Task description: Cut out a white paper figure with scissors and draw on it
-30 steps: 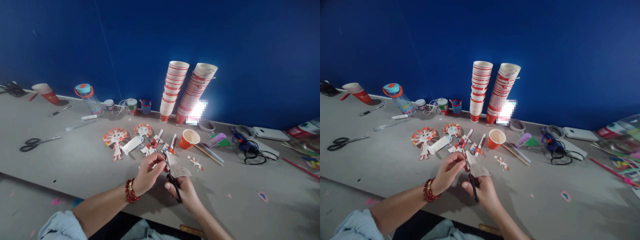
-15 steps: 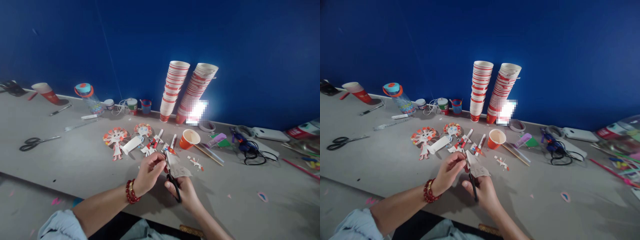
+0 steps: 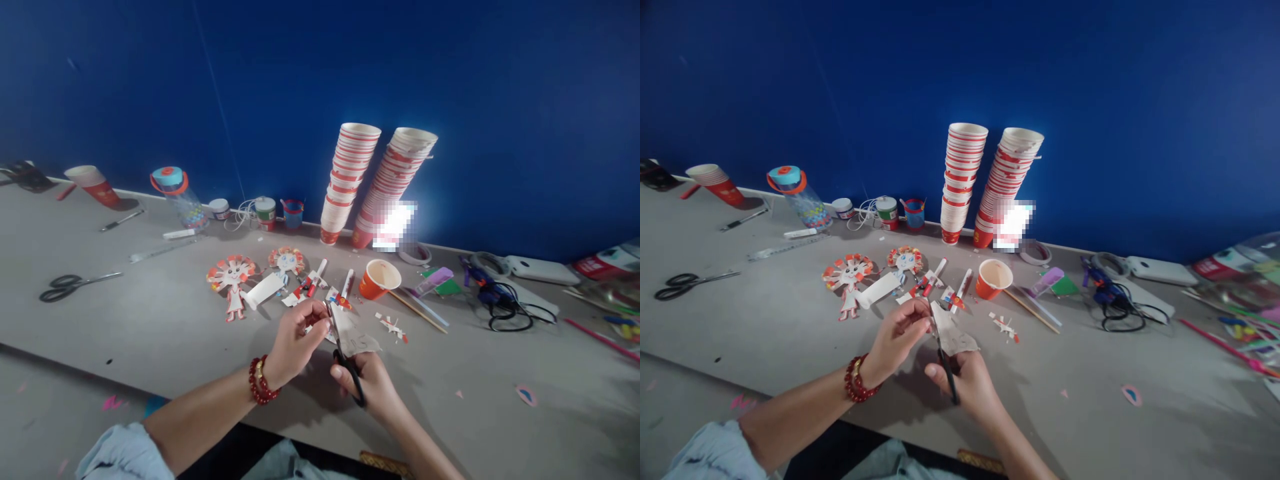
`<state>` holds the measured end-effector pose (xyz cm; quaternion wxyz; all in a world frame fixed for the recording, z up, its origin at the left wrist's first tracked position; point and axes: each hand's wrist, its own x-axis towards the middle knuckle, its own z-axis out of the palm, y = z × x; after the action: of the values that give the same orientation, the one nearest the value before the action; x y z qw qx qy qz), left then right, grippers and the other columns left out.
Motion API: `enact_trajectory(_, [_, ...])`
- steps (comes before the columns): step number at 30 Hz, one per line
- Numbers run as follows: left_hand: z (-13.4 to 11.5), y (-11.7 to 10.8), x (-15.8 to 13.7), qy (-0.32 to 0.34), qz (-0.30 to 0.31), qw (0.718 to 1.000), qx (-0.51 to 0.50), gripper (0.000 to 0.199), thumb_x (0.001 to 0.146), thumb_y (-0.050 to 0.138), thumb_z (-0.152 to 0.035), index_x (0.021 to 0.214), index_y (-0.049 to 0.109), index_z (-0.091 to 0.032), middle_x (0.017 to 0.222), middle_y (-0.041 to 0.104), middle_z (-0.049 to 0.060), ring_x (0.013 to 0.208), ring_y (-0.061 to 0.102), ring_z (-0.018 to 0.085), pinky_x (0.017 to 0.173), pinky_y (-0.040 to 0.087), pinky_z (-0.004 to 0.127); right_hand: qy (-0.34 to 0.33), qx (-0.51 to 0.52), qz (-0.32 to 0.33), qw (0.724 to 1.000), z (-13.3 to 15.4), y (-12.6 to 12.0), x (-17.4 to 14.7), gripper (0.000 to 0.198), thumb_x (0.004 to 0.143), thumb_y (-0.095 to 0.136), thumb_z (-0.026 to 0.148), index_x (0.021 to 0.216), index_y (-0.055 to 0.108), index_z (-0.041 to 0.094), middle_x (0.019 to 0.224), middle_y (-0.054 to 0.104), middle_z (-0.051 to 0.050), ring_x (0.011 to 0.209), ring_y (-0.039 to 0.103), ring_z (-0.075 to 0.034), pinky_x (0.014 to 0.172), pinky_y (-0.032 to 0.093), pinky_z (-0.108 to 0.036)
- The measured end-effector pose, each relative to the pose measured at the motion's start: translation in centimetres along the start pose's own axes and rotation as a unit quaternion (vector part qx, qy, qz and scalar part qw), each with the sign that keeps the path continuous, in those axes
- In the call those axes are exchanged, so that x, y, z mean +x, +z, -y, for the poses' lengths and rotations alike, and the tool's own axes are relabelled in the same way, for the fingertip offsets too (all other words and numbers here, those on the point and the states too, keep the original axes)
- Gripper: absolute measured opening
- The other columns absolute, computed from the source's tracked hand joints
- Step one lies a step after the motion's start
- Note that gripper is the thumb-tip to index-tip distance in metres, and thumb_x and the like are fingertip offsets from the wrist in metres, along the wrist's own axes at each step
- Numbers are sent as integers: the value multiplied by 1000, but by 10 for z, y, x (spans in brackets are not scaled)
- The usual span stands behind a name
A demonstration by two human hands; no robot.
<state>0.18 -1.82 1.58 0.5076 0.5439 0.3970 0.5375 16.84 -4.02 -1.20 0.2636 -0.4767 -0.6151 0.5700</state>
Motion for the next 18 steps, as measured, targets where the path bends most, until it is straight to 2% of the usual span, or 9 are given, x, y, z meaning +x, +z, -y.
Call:
enact_trajectory(3, [0,0,0,4,1,1000,-3,10,86,53,-18,77,55,-15,76,53,2,70,50,14,65,42,26,-21,63,47,997,8,0,0,60,69,56,78,61,52,19,50,50,1,45,46,-13,44,35,-23])
enact_trajectory(6, [2,2,-2,-2,-1,1000,-12,8,86,53,-19,80,56,-14,77,54,2,69,50,13,65,43,26,-42,63,62,995,13,-1,1,62,72,52,79,62,53,18,54,51,0,50,48,-14,49,38,-24])
enact_trajectory(12, [4,7,-5,-6,-11,999,-42,9,86,55,-19,79,57,-14,81,54,2,69,50,12,65,43,24,-69,37,34,996,10,-1,2,61,74,52,78,62,52,18,57,50,0,55,46,-15,53,38,-25])
enact_trajectory(18, [1,10,-5,-44,-17,996,-81,12,84,58,-23,76,57,-14,78,54,1,66,51,11,63,44,23,-88,-3,-6,996,2,-1,3,57,76,53,74,70,56,18,59,51,1,56,46,-16,55,39,-26])
